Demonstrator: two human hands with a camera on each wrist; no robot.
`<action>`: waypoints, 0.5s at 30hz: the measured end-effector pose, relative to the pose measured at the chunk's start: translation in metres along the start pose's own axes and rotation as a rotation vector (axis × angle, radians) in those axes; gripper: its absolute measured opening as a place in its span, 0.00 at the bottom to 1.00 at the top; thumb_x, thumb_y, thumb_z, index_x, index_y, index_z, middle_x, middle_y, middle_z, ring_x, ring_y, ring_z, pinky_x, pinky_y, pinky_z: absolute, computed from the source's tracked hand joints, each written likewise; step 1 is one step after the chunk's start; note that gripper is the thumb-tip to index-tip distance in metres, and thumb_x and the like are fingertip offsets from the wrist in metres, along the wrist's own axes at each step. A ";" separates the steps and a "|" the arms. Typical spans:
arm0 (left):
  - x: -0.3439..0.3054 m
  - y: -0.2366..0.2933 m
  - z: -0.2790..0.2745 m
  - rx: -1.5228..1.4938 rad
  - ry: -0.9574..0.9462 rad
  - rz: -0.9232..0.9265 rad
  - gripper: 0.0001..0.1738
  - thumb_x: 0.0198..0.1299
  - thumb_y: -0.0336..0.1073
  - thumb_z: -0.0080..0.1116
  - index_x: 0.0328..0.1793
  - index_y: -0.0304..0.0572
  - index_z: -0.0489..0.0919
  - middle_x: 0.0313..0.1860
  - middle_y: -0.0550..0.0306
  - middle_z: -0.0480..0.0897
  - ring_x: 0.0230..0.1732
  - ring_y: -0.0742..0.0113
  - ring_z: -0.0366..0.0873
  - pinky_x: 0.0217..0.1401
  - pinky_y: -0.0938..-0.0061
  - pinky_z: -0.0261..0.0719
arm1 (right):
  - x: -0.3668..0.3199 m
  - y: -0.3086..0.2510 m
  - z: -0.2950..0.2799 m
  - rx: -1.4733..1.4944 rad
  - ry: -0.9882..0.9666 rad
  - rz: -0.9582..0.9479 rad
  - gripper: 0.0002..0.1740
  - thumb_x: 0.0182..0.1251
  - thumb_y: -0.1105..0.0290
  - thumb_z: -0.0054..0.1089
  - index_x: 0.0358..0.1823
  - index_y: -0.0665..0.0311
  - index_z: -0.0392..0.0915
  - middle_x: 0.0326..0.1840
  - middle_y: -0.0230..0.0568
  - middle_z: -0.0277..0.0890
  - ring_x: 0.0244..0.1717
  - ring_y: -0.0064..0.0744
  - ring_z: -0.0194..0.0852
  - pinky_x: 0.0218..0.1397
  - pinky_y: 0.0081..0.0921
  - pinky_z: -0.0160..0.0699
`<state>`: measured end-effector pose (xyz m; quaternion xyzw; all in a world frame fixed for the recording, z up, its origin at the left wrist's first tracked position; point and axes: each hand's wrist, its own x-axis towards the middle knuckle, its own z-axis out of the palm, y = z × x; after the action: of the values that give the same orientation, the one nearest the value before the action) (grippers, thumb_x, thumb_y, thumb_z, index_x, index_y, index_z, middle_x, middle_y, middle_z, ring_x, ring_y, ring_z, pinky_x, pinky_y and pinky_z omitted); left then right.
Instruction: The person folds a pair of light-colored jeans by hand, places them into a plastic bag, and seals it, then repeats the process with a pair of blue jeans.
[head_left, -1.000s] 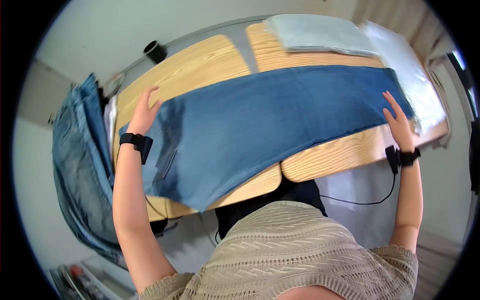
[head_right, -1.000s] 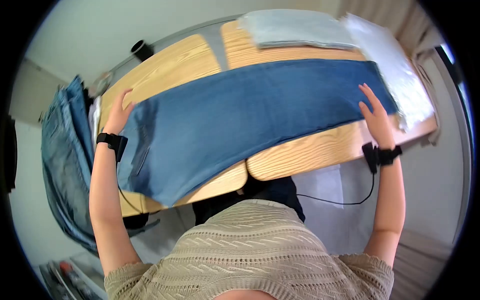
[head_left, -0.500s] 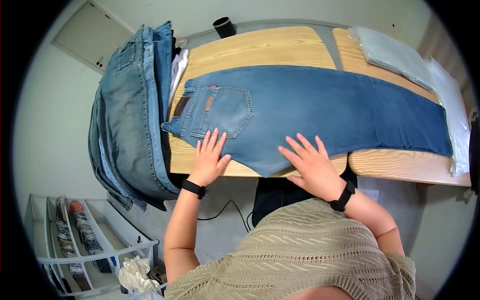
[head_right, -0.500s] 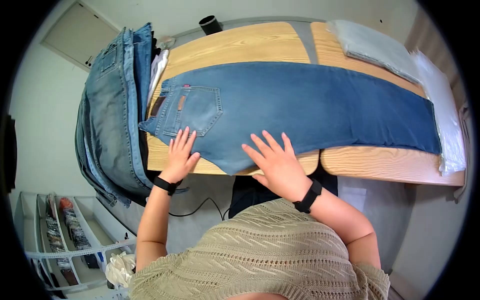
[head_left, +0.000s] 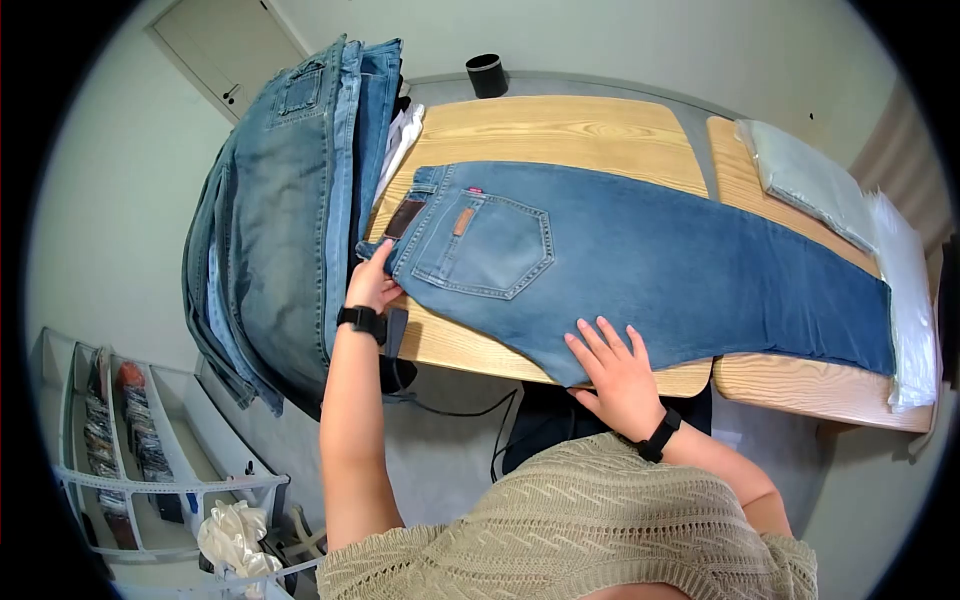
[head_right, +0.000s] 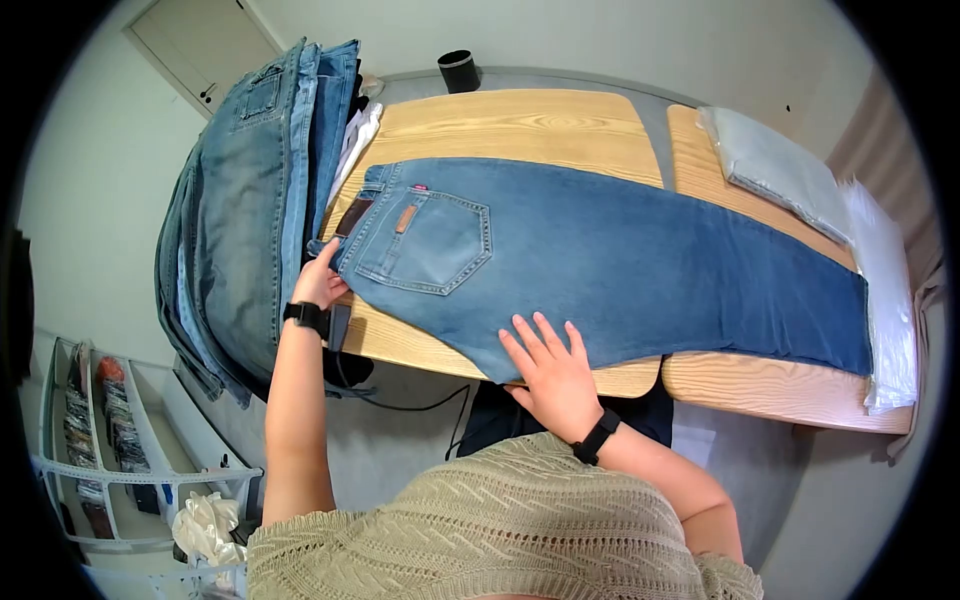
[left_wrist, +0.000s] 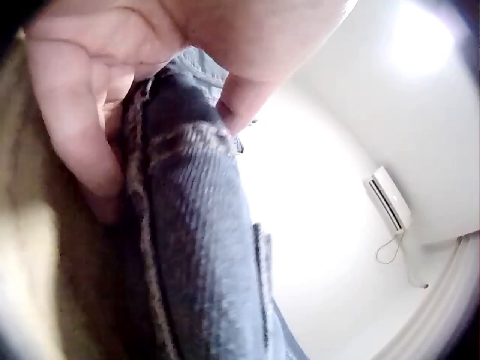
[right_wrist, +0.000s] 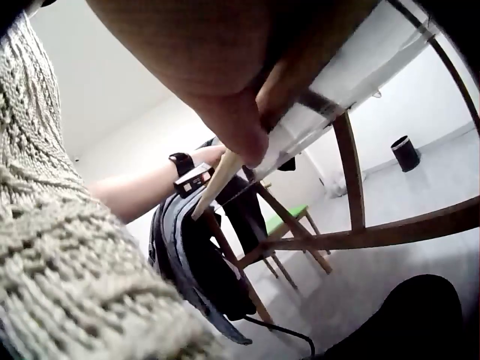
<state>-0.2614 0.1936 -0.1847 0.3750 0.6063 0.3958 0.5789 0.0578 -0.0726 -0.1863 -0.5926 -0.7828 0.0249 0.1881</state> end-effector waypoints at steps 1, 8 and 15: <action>0.010 -0.004 0.000 -0.002 -0.027 0.027 0.18 0.60 0.45 0.57 0.52 0.43 0.75 0.40 0.56 0.82 0.38 0.63 0.81 0.41 0.64 0.80 | 0.001 -0.001 0.001 -0.027 0.000 0.005 0.41 0.50 0.57 0.68 0.67 0.53 0.63 0.69 0.38 0.61 0.71 0.41 0.54 0.69 0.52 0.52; -0.024 0.004 0.006 -0.361 -0.131 0.392 0.18 0.67 0.35 0.47 0.61 0.41 0.68 0.51 0.55 0.79 0.44 0.62 0.80 0.45 0.67 0.79 | -0.003 -0.001 0.002 -0.052 -0.019 0.017 0.38 0.53 0.56 0.66 0.67 0.50 0.63 0.70 0.34 0.60 0.71 0.40 0.53 0.69 0.51 0.52; -0.035 -0.013 0.004 0.269 0.453 0.710 0.29 0.63 0.33 0.55 0.68 0.33 0.62 0.61 0.45 0.71 0.61 0.58 0.68 0.64 0.66 0.64 | -0.002 -0.001 0.001 -0.043 -0.022 -0.013 0.39 0.51 0.57 0.67 0.67 0.52 0.63 0.69 0.36 0.61 0.71 0.42 0.54 0.68 0.47 0.54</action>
<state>-0.2558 0.1566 -0.1823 0.5357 0.5979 0.5597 0.2055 0.0569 -0.0749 -0.1871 -0.5911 -0.7891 0.0131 0.1669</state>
